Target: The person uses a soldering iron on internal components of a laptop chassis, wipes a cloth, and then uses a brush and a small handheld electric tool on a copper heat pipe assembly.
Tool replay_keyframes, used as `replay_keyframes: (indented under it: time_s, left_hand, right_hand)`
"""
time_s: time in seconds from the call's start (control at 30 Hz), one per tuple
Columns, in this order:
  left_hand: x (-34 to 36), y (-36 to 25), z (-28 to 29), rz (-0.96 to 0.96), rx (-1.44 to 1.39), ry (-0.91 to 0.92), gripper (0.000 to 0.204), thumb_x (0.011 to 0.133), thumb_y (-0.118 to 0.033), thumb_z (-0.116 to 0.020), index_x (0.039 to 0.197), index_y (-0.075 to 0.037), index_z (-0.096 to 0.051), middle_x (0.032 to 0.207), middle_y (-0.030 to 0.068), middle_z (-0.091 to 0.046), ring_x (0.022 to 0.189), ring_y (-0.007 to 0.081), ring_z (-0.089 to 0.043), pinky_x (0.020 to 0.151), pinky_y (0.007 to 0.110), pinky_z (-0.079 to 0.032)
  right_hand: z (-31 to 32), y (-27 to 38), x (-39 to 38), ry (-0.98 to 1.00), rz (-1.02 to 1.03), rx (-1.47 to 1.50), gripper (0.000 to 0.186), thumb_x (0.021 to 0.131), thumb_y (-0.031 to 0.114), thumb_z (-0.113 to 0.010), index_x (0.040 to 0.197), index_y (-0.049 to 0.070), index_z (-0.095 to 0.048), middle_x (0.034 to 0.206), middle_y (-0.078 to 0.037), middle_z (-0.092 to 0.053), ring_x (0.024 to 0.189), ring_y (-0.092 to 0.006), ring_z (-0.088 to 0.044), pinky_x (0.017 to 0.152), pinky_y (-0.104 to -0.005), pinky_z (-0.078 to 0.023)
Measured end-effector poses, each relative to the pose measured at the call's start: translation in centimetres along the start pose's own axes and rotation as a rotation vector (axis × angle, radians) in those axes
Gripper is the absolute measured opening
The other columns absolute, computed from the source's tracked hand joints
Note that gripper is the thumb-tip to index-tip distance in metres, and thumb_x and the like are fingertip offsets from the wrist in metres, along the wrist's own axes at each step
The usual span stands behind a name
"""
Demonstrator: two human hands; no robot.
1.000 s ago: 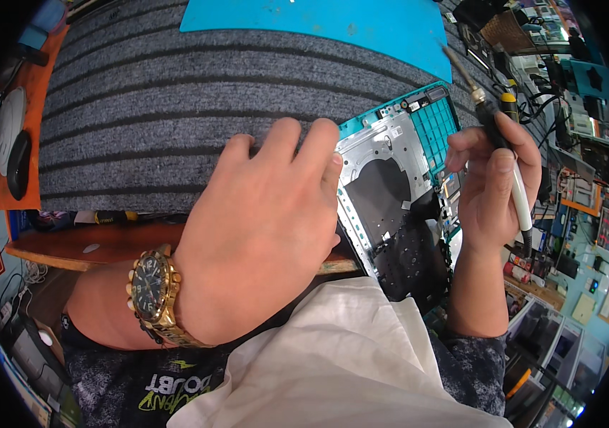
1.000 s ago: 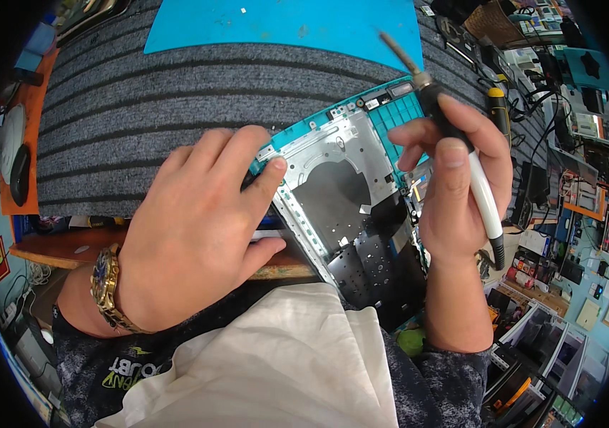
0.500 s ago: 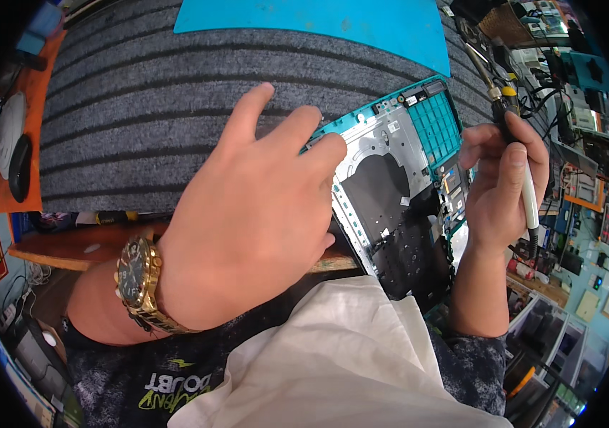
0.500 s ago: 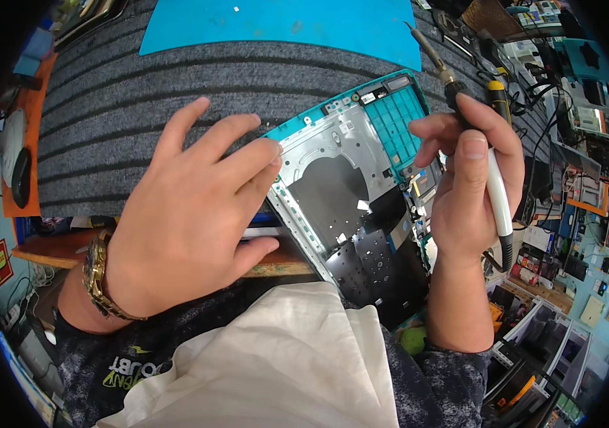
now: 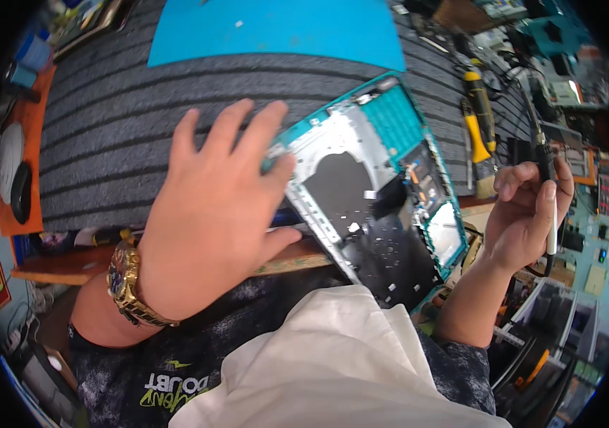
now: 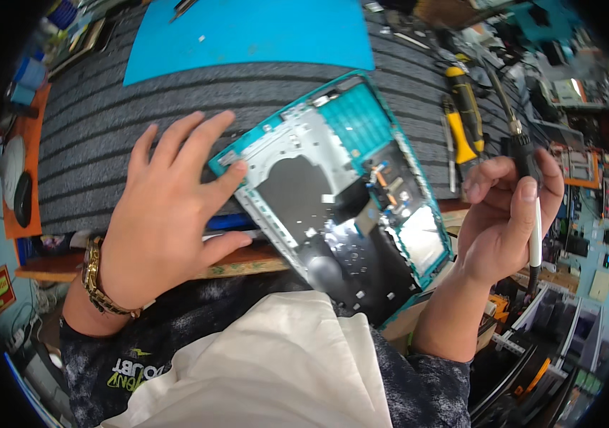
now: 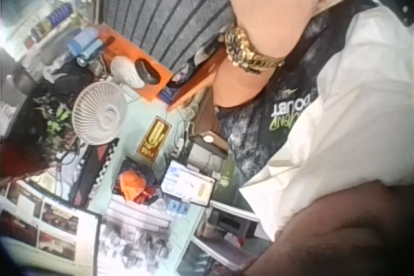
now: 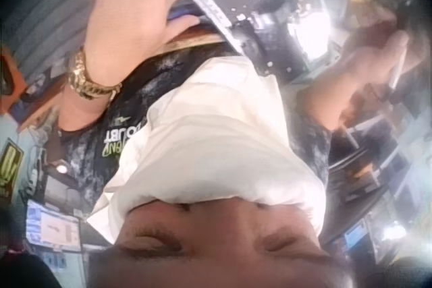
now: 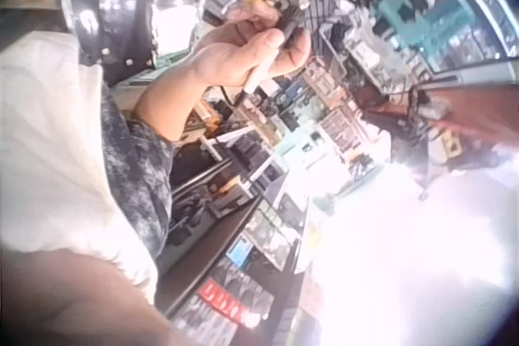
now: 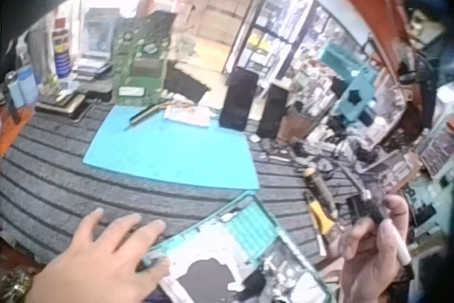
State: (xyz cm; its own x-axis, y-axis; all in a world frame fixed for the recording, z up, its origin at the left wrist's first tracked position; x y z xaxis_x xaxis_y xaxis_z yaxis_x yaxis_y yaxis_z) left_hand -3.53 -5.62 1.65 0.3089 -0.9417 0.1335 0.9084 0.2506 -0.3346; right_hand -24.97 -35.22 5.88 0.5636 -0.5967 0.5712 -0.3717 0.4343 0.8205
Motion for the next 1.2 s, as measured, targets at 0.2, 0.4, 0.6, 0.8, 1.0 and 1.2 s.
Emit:
replay_keyframes:
  time_s: [0.2, 0.4, 0.6, 0.8, 1.0, 1.2]
  left_hand:
    - [0.4, -0.9, 0.0, 0.005, 0.042, 0.014, 0.074, 0.072, -0.040, -0.101, 0.134, -0.005, -0.082, 0.168, 0.0268, -0.053, 0.148, 0.0487, -0.056, 0.121, 0.057, -0.049]
    - [0.2, -1.8, 0.0, 0.075, 0.012, 0.011, 0.077, 0.071, -0.040, -0.104, 0.136, -0.005, -0.083, 0.167, 0.0271, -0.055, 0.150, 0.0484, -0.057, 0.121, 0.055, -0.052]
    - [-0.7, -2.7, -1.3, 0.068, 0.014, -0.063, 0.080, 0.075, -0.045, -0.103, 0.141, -0.006, -0.081, 0.165, 0.0285, -0.056, 0.149, 0.0493, -0.058, 0.122, 0.056, -0.051]
    - [-1.1, -3.4, -1.4, 0.111, 0.013, -0.080, 0.080, 0.076, -0.042, -0.102, 0.144, -0.006, -0.079, 0.167, 0.0280, -0.055, 0.153, 0.0488, -0.055, 0.125, 0.054, -0.048]
    - [-0.7, -3.4, -2.1, 0.097, 0.028, -0.111, 0.074, 0.081, -0.045, -0.100, 0.143, -0.008, -0.081, 0.166, 0.0269, -0.055, 0.153, 0.0476, -0.055, 0.125, 0.053, -0.049]
    - [-1.6, -3.4, -2.4, 0.124, 0.031, -0.112, 0.075, 0.081, -0.039, -0.100, 0.146, -0.009, -0.079, 0.167, 0.0264, -0.055, 0.154, 0.0474, -0.054, 0.126, 0.053, -0.047]
  right_hand:
    - [14.7, 5.0, -1.8, -0.228, 0.035, -0.011, 0.037, 0.115, 0.013, -0.056, 0.148, -0.005, -0.056, 0.107, -0.020, -0.076, 0.086, -0.0231, -0.065, 0.081, -0.0427, -0.054]
    - [29.0, 4.2, -3.5, -0.628, -0.036, -0.287, 0.036, 0.111, 0.003, -0.068, 0.145, -0.007, -0.062, 0.089, -0.007, -0.064, 0.077, -0.0153, -0.059, 0.074, -0.0350, -0.055]
    - [34.7, -1.7, -3.0, -0.744, -0.080, -0.489, 0.019, 0.108, 0.011, -0.075, 0.121, -0.002, -0.078, 0.085, -0.006, -0.070, 0.069, -0.0117, -0.062, 0.059, -0.0293, -0.051]
    - [35.2, -6.1, -0.3, -0.742, -0.027, -0.729, 0.022, 0.102, 0.017, -0.082, 0.114, -0.001, -0.083, 0.092, -0.006, -0.078, 0.079, -0.0145, -0.070, 0.072, -0.0305, -0.056]
    - [35.9, -12.9, 1.5, -0.649, -0.239, -0.518, 0.034, 0.104, 0.018, -0.085, 0.134, 0.001, -0.080, 0.102, -0.008, -0.082, 0.084, -0.0167, -0.076, 0.079, -0.0296, -0.057]
    - [30.7, -10.2, -3.2, -0.650, -0.541, 0.019, 0.016, 0.111, 0.021, -0.079, 0.118, 0.010, -0.069, 0.077, 0.005, -0.054, 0.055, -0.0047, -0.040, 0.047, -0.0262, -0.026]
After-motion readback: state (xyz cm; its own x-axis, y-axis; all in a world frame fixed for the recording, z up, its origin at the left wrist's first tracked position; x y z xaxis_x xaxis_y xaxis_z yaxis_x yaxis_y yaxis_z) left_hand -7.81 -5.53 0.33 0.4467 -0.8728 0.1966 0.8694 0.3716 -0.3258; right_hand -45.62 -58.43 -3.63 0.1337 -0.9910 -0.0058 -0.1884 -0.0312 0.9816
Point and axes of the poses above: each hand's wrist, its own x-axis towards the middle knuckle, its own z-axis out of the back of the hand, y = z × x, the point moved 3 cm from there along x, towards the middle knuckle
